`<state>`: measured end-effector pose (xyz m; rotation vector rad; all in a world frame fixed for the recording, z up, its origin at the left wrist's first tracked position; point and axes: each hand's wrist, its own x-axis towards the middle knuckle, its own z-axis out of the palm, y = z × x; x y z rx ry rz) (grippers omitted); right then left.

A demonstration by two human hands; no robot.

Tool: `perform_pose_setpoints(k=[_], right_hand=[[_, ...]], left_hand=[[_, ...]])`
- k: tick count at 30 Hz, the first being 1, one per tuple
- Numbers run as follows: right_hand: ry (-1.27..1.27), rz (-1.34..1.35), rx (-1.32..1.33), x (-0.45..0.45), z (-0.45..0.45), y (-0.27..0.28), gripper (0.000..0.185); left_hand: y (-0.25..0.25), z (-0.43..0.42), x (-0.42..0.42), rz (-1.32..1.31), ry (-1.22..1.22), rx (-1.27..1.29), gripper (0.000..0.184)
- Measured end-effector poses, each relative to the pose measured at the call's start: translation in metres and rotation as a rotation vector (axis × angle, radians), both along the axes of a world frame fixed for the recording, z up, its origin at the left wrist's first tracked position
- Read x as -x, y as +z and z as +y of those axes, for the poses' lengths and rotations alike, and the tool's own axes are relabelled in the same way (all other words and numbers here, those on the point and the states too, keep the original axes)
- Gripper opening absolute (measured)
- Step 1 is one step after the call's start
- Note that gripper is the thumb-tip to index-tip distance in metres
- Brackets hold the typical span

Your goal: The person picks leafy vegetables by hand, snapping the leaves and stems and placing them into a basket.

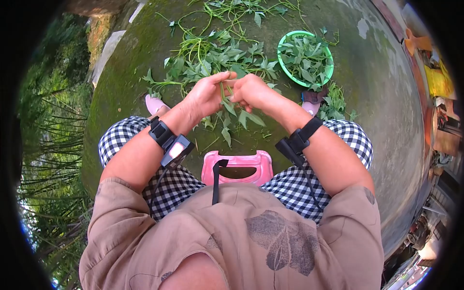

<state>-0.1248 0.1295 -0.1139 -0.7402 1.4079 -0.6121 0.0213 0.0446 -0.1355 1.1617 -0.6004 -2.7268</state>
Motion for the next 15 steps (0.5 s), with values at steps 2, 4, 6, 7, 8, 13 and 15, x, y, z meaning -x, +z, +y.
perform_pose_setpoints(k=[2, 4, 6, 7, 8, 13, 15], right_hand=[[0.072, -0.022, -0.053, 0.011, 0.001, 0.007, 0.018], [0.131, 0.01, -0.084, 0.026, 0.003, 0.015, 0.015], [0.115, 0.218, -0.055, 0.05, 0.006, 0.027, 0.014], [0.067, 0.353, -0.027, 0.068, 0.008, 0.024, 0.011], [0.019, 0.484, 0.0, 0.09, 0.011, 0.017, 0.01], [-0.236, 1.237, -0.06, 0.167, 0.022, -0.011, 0.022], [-0.345, 1.423, -0.084, 0.169, 0.021, -0.012, 0.023]], left_hand=[[0.001, -0.003, -0.002, -0.031, 0.018, -0.002, 0.024], [-0.001, -0.005, -0.003, -0.089, 0.031, 0.011, 0.024], [-0.005, -0.006, -0.005, -0.172, 0.043, 0.04, 0.028], [-0.008, -0.006, -0.007, -0.233, 0.009, 0.056, 0.032], [-0.012, -0.006, -0.008, -0.234, -0.023, 0.091, 0.03], [-0.01, -0.003, -0.012, -0.105, -0.103, 0.048, 0.041], [-0.01, -0.006, -0.01, -0.031, -0.073, -0.042, 0.047]])
